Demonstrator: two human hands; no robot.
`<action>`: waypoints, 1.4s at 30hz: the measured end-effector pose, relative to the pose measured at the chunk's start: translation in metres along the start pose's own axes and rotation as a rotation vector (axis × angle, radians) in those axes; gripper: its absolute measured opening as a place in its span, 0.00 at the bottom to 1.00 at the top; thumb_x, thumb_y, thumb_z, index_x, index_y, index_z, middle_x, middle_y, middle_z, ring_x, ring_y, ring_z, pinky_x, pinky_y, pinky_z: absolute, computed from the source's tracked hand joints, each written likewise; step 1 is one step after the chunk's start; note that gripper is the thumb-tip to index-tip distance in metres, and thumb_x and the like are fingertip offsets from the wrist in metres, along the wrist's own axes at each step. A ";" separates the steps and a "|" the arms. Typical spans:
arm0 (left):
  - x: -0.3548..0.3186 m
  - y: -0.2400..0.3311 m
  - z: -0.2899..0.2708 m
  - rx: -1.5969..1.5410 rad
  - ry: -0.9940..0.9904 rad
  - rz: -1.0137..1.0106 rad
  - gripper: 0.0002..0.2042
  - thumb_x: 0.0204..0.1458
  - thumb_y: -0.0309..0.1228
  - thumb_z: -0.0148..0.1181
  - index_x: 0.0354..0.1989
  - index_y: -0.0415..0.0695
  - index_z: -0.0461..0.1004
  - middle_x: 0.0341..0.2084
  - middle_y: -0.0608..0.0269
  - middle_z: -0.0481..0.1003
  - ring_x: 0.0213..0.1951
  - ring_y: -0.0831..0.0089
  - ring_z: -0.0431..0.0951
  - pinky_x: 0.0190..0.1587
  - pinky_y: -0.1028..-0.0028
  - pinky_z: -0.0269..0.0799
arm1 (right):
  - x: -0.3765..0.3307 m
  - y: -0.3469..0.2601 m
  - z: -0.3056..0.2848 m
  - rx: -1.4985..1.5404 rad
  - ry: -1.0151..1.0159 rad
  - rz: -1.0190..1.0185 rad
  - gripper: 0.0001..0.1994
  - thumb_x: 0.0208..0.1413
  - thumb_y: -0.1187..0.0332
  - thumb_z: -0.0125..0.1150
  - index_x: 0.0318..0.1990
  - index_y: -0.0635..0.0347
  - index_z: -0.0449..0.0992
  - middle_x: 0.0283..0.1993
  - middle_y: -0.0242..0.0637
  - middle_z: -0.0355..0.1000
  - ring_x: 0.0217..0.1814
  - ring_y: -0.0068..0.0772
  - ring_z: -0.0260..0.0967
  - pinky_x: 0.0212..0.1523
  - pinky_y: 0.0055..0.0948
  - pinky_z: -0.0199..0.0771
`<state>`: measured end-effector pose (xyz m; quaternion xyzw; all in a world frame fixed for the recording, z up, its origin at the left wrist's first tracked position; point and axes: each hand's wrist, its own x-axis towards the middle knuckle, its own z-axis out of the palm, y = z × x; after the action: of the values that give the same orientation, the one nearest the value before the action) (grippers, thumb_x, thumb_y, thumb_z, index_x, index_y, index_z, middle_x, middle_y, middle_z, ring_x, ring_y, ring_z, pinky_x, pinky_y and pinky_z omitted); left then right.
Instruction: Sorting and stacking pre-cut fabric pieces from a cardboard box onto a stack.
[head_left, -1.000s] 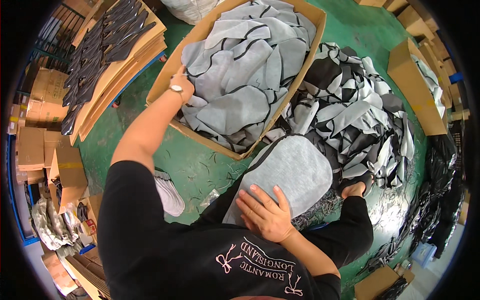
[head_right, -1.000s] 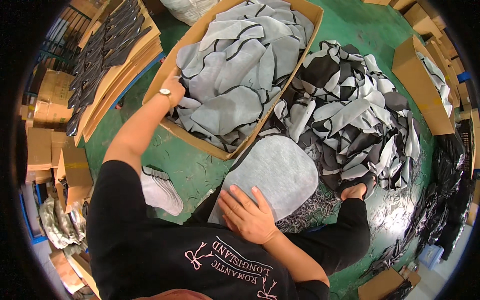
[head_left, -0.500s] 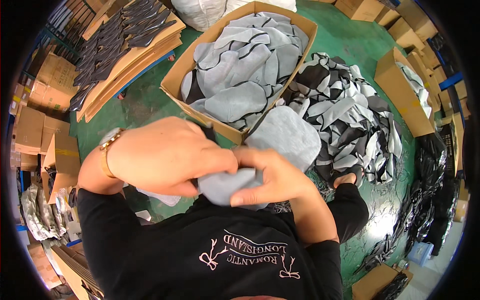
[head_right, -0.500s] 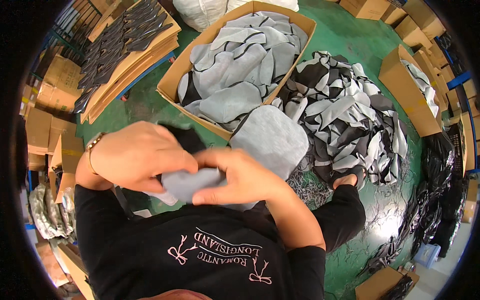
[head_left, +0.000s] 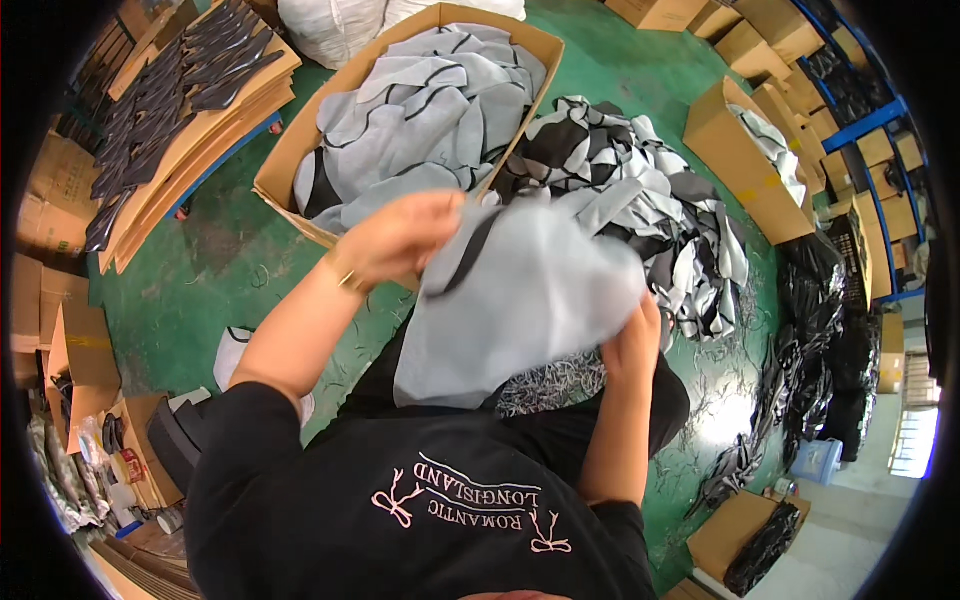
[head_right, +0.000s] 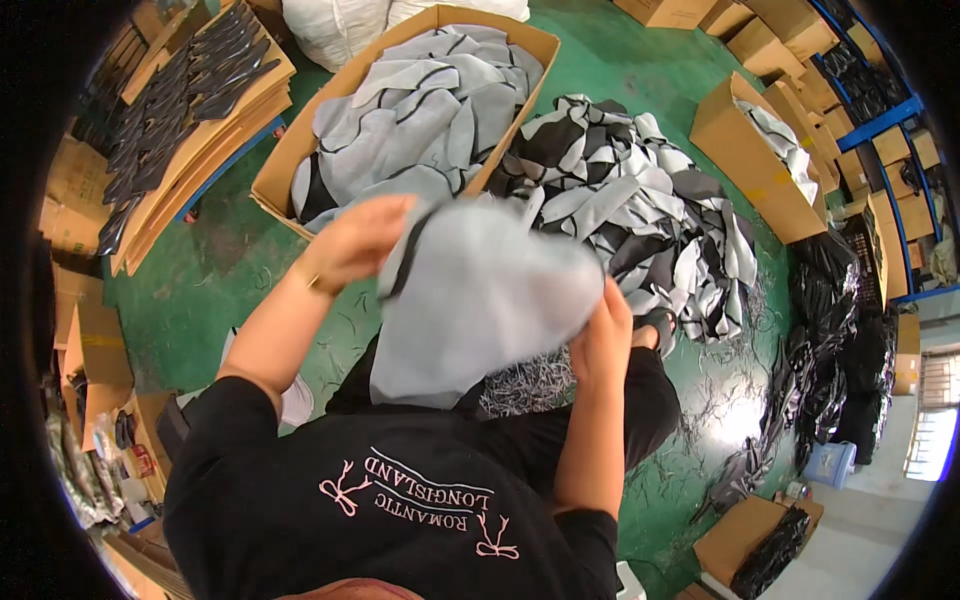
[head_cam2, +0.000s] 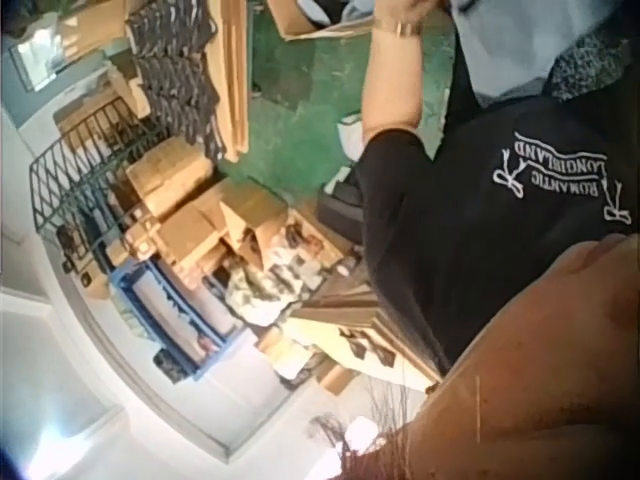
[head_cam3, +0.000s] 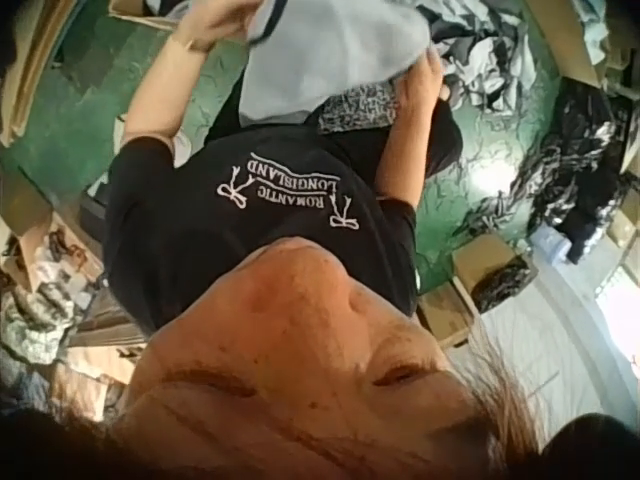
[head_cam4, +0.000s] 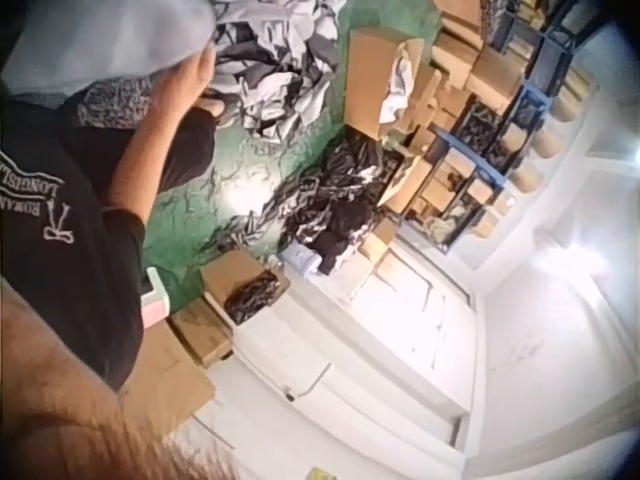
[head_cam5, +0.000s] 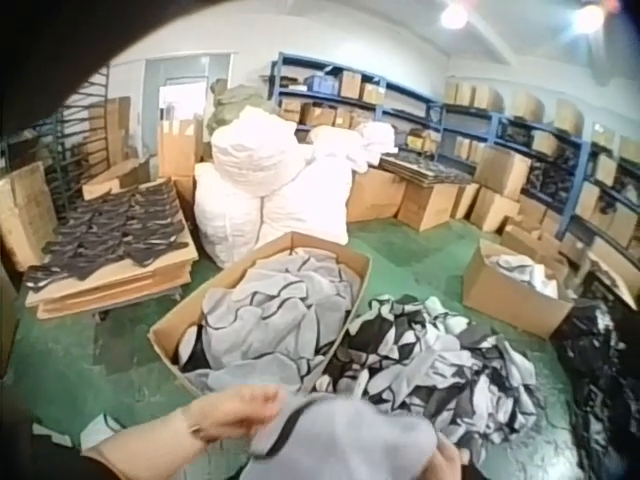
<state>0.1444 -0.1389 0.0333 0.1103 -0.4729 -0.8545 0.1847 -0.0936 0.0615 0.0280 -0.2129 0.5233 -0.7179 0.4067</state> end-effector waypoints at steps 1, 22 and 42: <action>0.030 -0.005 -0.001 -0.081 0.167 0.015 0.06 0.58 0.33 0.52 0.36 0.43 0.70 0.23 0.76 0.68 0.22 0.86 0.67 0.27 0.84 0.65 | 0.021 0.010 -0.004 -0.052 0.047 0.021 0.15 0.60 0.69 0.48 0.50 0.69 0.69 0.48 0.40 0.72 0.48 0.30 0.71 0.48 0.24 0.71; 0.024 -0.084 -0.058 0.895 0.431 -0.020 0.07 0.57 0.30 0.51 0.39 0.40 0.72 0.24 0.58 0.75 0.29 0.74 0.74 0.34 0.73 0.69 | 0.026 0.037 0.045 -1.271 -0.075 -0.903 0.22 0.47 0.72 0.60 0.53 0.57 0.69 0.53 0.43 0.67 0.58 0.45 0.63 0.61 0.44 0.56; 0.088 -0.025 -0.218 1.629 0.147 -0.492 0.19 0.48 0.25 0.49 0.51 0.40 0.66 0.46 0.44 0.71 0.49 0.48 0.71 0.50 0.61 0.66 | 0.000 0.074 0.082 -1.254 -0.570 -0.785 0.19 0.42 0.60 0.61 0.46 0.48 0.77 0.55 0.29 0.70 0.62 0.35 0.62 0.65 0.52 0.41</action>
<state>0.1387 -0.3306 -0.1046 0.3633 -0.8892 -0.2542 -0.1128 -0.0068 0.0053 -0.0107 -0.7470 0.5926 -0.2978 0.0462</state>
